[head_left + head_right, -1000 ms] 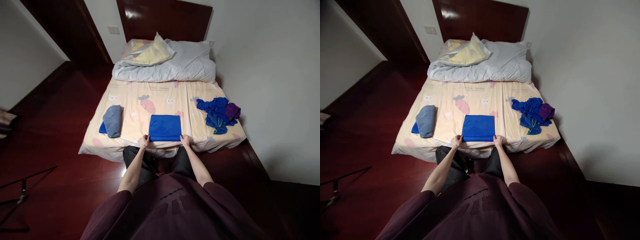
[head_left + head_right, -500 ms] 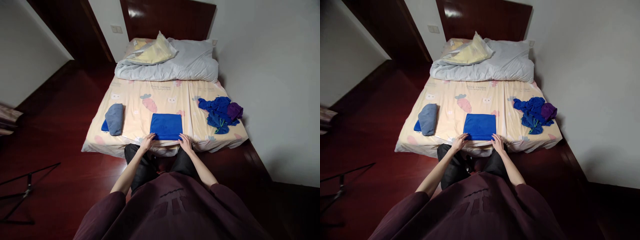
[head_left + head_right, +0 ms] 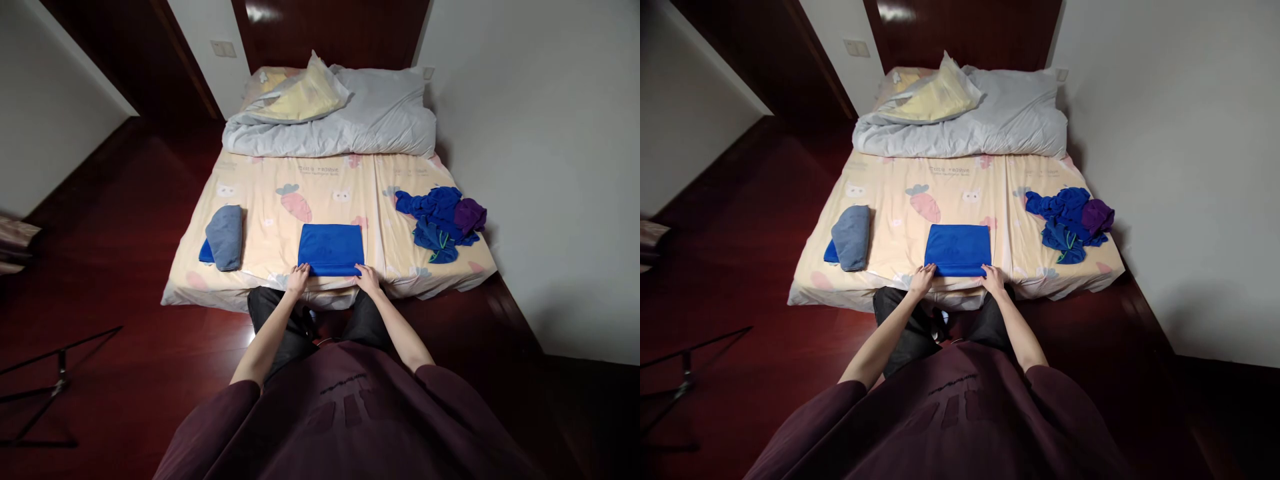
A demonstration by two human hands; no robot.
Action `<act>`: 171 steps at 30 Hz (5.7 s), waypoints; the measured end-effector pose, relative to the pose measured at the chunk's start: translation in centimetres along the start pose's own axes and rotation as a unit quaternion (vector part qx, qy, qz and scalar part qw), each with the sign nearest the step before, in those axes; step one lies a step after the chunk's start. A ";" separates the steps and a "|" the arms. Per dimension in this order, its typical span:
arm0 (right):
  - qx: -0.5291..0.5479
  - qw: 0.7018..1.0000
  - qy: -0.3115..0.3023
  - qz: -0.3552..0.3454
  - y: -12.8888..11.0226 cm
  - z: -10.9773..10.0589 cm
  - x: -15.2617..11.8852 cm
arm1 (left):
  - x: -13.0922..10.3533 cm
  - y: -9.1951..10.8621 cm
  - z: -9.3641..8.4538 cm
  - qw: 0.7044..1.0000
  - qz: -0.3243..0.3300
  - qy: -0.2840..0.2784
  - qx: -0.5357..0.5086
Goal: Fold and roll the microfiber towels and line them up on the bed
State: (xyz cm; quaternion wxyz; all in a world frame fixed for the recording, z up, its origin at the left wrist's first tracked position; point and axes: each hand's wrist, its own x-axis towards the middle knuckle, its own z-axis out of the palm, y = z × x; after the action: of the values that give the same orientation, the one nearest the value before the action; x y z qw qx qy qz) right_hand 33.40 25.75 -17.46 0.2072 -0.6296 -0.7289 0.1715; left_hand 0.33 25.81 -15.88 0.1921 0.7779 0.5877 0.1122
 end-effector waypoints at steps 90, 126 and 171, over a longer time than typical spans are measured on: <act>0.083 0.991 0.098 -0.026 -2.4 -2.3 -1.4 | -3.3 -0.4 -1.6 0.980 -0.030 0.153 -0.125; -0.164 0.977 -0.115 -0.072 -2.9 -1.7 1.0 | -1.2 0.6 -1.2 1.000 0.009 -0.009 0.017; 0.305 0.941 0.005 0.150 0.9 -1.4 2.7 | -0.2 -3.3 0.7 0.930 -0.199 0.139 -0.276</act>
State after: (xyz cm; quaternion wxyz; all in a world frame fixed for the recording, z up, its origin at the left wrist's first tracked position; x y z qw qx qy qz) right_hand 34.54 28.52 -16.51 0.3646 -0.6389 -0.5380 0.4116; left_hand -2.34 26.29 -17.92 0.3342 0.5375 0.6973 0.3364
